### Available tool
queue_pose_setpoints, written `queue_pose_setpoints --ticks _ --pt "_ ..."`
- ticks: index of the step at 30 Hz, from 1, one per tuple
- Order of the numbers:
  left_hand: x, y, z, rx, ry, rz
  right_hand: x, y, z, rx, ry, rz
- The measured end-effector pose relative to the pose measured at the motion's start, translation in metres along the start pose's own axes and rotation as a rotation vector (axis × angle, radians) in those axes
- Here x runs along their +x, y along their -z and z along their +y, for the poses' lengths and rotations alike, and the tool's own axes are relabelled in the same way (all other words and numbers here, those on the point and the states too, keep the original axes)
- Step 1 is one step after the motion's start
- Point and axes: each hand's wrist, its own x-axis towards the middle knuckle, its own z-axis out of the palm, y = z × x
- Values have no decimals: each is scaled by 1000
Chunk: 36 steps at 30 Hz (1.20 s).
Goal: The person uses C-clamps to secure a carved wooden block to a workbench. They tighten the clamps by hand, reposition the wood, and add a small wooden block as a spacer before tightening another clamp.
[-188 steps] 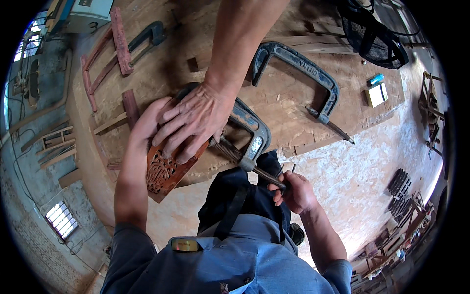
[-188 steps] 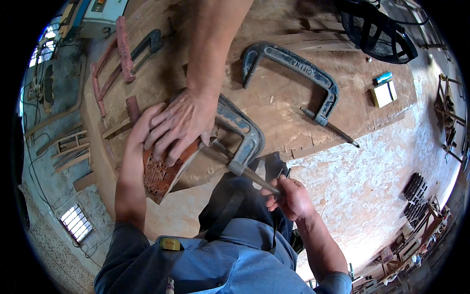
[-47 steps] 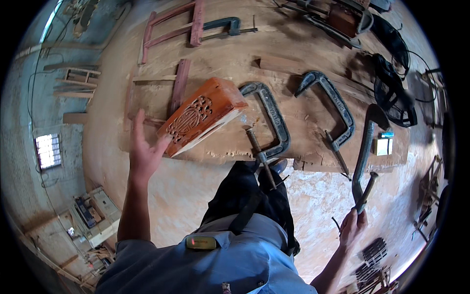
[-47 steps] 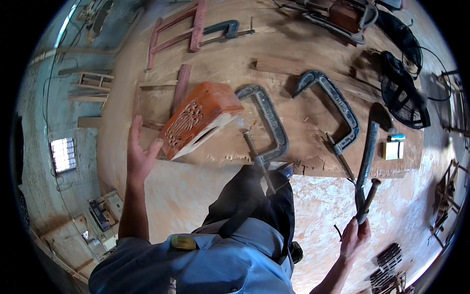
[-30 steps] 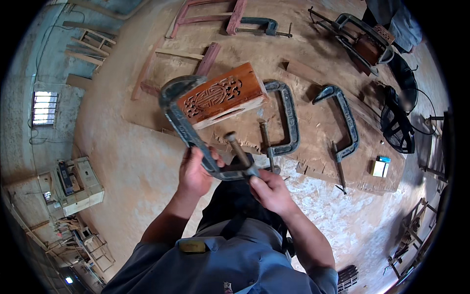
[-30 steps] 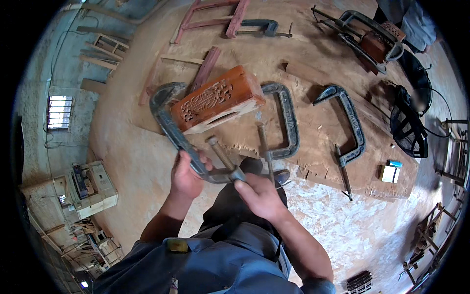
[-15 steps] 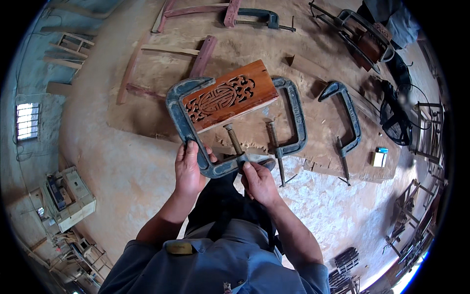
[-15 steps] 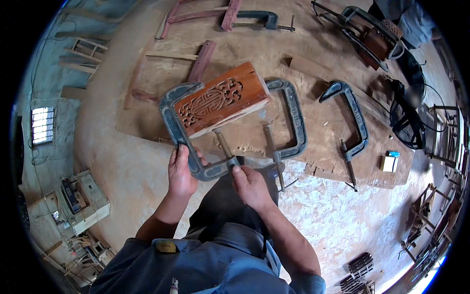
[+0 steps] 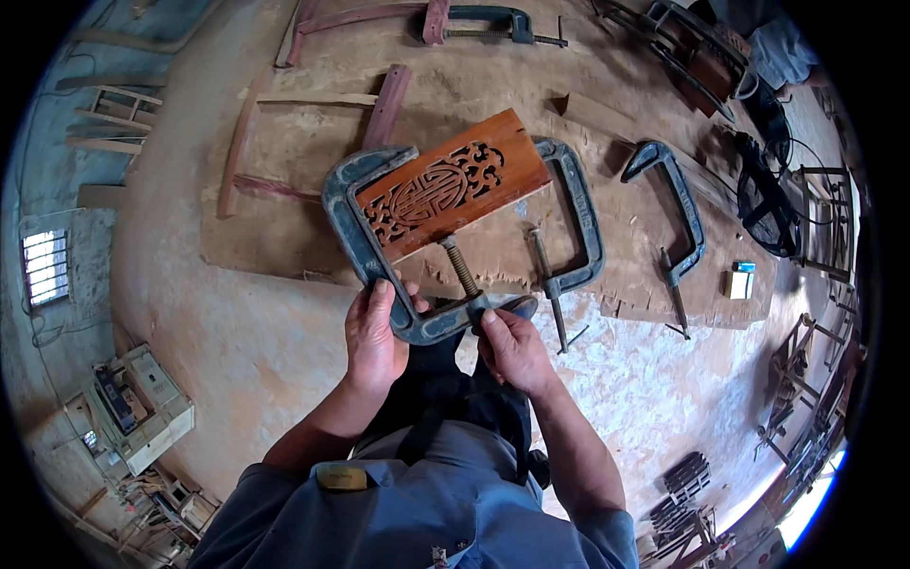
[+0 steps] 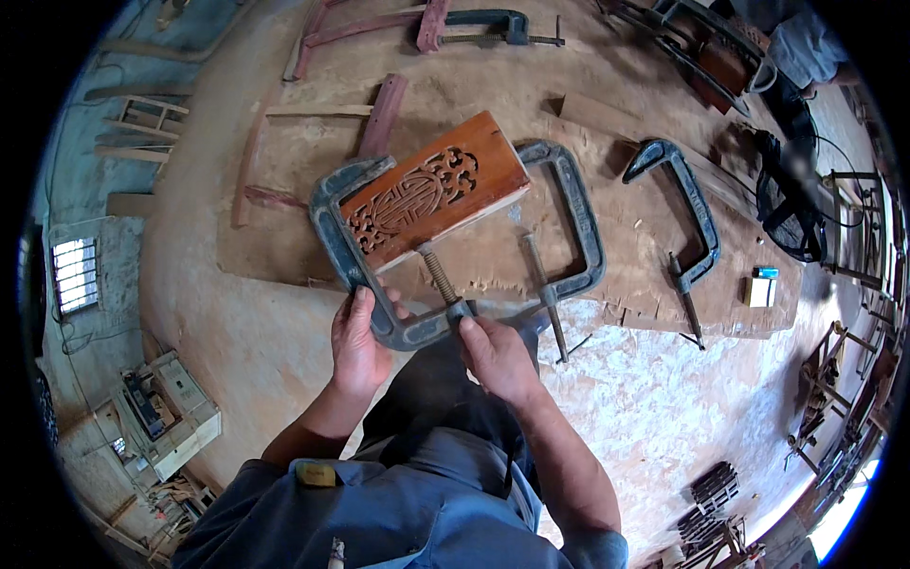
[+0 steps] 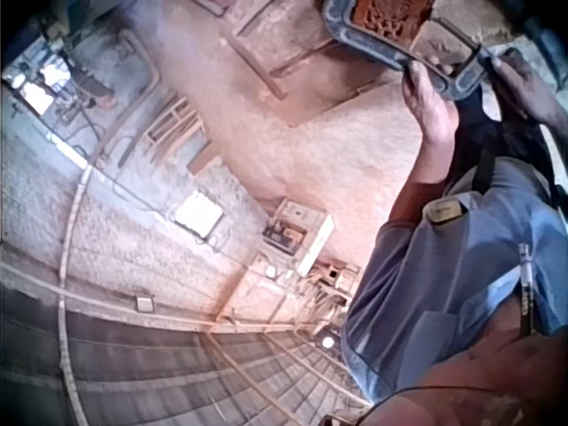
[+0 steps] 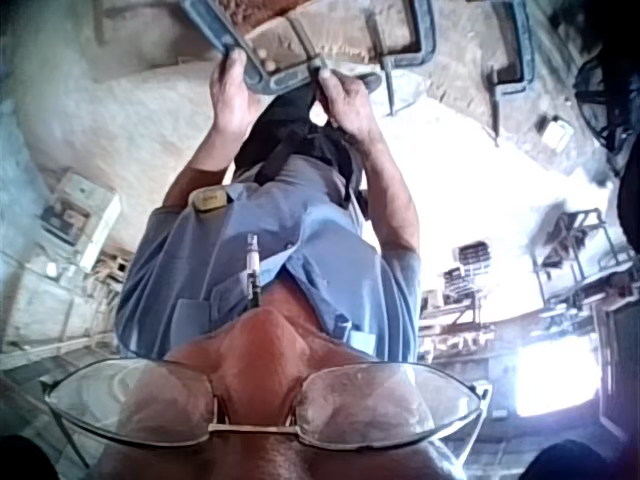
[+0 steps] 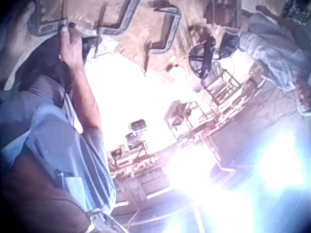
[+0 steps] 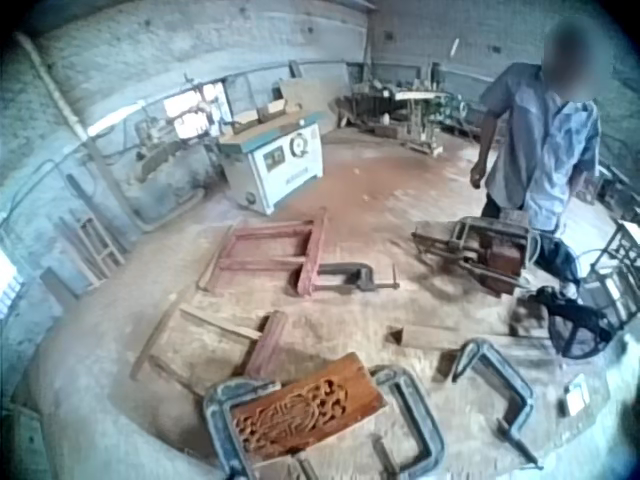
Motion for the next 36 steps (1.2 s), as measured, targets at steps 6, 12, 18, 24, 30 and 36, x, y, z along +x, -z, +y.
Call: queue_pose_setpoints --ticks 6,12,18,24,30,36 --pt "5 0 -4 -57 103 8 1 1 -3 -18 -6 -4" --pt "10 9 -8 -110 78 -66 -5 18 -4 152 -87 -277" --pt "12 4 -11 -115 93 -101 -24 29 67 867 66 -576" --pt "11 4 -8 -107 70 -91 -44 4 65 81 57 91" --pt "8 -1 -9 -81 54 -74 -40 0 55 -696 611 467" --pt "7 -8 -4 -62 71 -32 -45 -6 49 -837 625 530"
